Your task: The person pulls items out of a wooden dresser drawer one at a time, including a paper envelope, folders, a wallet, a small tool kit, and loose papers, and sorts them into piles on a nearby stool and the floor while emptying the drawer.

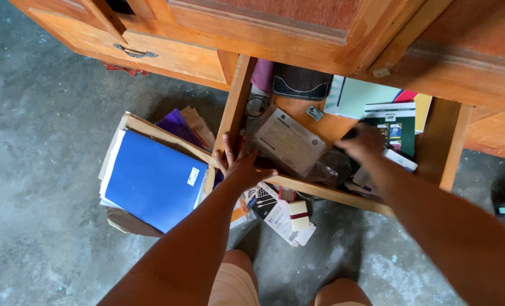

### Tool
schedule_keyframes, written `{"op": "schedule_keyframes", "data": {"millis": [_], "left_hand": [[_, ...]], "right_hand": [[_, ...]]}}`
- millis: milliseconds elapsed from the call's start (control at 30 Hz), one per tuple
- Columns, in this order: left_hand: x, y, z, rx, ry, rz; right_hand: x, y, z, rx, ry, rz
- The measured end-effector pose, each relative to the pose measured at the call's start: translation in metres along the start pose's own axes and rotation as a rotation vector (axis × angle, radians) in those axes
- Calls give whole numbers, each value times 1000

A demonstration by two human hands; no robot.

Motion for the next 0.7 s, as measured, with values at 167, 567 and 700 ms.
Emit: {"op": "schedule_keyframes", "data": {"millis": [167, 567, 700], "left_hand": [[1, 1, 0, 4, -20, -21], [12, 40, -81, 10, -106, -75], [26, 45, -188, 282, -279, 7]], "right_hand": [[-12, 28, -46, 122, -233, 75], [44, 122, -25, -739, 198, -210], [91, 163, 1, -903, 194, -248]]}}
Point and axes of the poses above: each hand's wrist, its own x-axis away from the middle knuckle, its own y-axis out of the back of the hand, z = x × y, the point moved 5 cm from there along -x, towards the middle knuckle, and after that the axes turned 4 degrees about x, right-handed, at the moved point
